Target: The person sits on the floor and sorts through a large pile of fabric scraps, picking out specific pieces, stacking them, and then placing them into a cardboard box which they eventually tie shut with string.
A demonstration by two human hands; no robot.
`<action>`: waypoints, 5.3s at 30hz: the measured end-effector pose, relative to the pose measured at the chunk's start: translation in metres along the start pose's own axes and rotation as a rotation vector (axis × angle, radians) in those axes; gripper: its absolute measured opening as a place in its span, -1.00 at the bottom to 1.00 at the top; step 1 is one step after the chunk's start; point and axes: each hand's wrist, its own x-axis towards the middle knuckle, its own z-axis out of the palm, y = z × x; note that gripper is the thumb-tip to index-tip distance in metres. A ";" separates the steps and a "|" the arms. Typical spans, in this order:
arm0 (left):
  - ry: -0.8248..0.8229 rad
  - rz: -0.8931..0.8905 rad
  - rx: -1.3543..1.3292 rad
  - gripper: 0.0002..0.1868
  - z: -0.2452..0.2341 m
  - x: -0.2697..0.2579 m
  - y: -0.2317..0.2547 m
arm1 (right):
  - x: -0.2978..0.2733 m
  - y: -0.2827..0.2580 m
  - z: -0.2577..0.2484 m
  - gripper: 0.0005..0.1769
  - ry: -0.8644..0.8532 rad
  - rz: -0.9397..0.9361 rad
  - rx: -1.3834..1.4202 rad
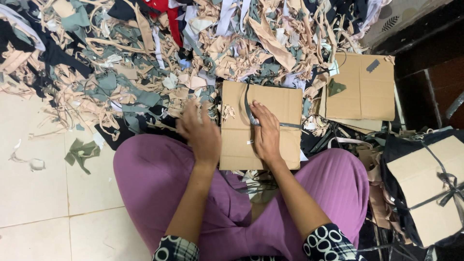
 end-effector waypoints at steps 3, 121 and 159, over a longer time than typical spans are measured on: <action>-0.238 -0.013 -0.351 -0.61 0.017 -0.012 -0.002 | 0.002 0.000 0.000 -0.56 0.006 0.002 0.004; -0.250 0.255 -0.439 -0.85 0.082 -0.057 0.080 | 0.034 0.046 -0.045 -0.58 -0.100 0.240 -0.374; -1.585 -0.057 -0.845 -0.76 0.060 0.057 0.072 | -0.016 0.019 -0.073 -0.68 -0.487 0.409 -0.300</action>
